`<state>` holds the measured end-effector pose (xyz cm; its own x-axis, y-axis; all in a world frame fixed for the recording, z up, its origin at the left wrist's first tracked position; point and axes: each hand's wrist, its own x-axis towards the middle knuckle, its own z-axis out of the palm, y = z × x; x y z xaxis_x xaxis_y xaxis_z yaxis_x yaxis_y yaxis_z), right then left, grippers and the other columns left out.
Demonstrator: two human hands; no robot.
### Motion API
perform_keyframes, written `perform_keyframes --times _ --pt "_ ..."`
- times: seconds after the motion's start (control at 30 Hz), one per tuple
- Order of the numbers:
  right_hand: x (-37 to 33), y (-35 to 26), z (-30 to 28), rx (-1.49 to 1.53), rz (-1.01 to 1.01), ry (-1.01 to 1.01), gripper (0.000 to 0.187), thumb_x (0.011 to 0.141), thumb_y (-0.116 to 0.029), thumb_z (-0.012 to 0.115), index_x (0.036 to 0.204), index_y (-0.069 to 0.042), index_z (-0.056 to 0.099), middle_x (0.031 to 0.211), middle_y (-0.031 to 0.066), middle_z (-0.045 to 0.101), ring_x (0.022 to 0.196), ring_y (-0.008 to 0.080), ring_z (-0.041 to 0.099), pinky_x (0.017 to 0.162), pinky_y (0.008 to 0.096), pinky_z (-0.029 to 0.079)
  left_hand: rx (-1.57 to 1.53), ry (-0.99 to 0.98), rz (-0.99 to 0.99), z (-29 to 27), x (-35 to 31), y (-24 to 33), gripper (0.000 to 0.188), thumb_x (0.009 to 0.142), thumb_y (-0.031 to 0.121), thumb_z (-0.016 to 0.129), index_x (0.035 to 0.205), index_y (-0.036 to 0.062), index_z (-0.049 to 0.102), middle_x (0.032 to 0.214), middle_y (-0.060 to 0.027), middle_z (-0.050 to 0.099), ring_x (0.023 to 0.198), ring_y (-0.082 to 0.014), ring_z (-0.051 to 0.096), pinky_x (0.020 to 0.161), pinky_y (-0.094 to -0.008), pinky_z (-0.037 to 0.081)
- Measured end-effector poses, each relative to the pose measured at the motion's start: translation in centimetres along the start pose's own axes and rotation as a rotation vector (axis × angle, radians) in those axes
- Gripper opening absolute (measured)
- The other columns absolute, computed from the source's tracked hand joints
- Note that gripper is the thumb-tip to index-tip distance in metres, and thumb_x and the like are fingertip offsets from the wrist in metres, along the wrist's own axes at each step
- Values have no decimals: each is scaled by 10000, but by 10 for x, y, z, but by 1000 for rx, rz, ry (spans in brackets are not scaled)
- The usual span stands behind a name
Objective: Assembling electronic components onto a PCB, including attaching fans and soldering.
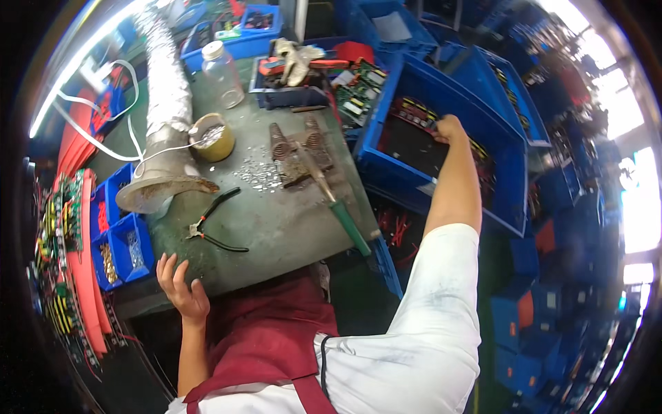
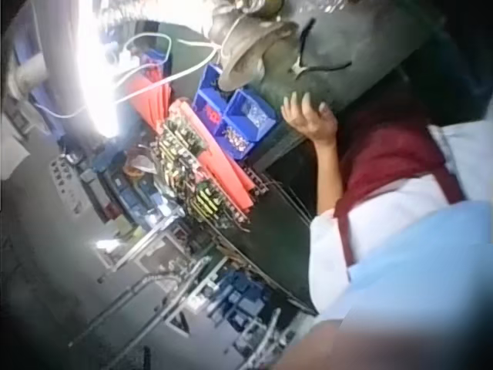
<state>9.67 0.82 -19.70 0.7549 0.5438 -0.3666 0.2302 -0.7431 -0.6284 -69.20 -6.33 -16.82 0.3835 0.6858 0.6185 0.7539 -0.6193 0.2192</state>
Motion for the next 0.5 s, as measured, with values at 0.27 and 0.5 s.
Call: perform_keyframes --times 0.27,0.5 --pt "23 -2 6 -41 -14 244 228 874 -170 817 816 7 686 670 75 576 525 222 556 457 363 495 5 -145 -15 -8 13 15 420 910 150 671 1292 -20 626 1338 -214 638 1299 -434 571 1115 -537 413" --pt "-34 -40 -31 -370 -76 499 233 891 -217 724 944 9 753 937 192 736 821 340 726 666 465 567 -36 -283 -81 -4 26 19 528 875 156 748 1366 16 612 1466 -265 549 1349 -470 523 1124 -535 417"
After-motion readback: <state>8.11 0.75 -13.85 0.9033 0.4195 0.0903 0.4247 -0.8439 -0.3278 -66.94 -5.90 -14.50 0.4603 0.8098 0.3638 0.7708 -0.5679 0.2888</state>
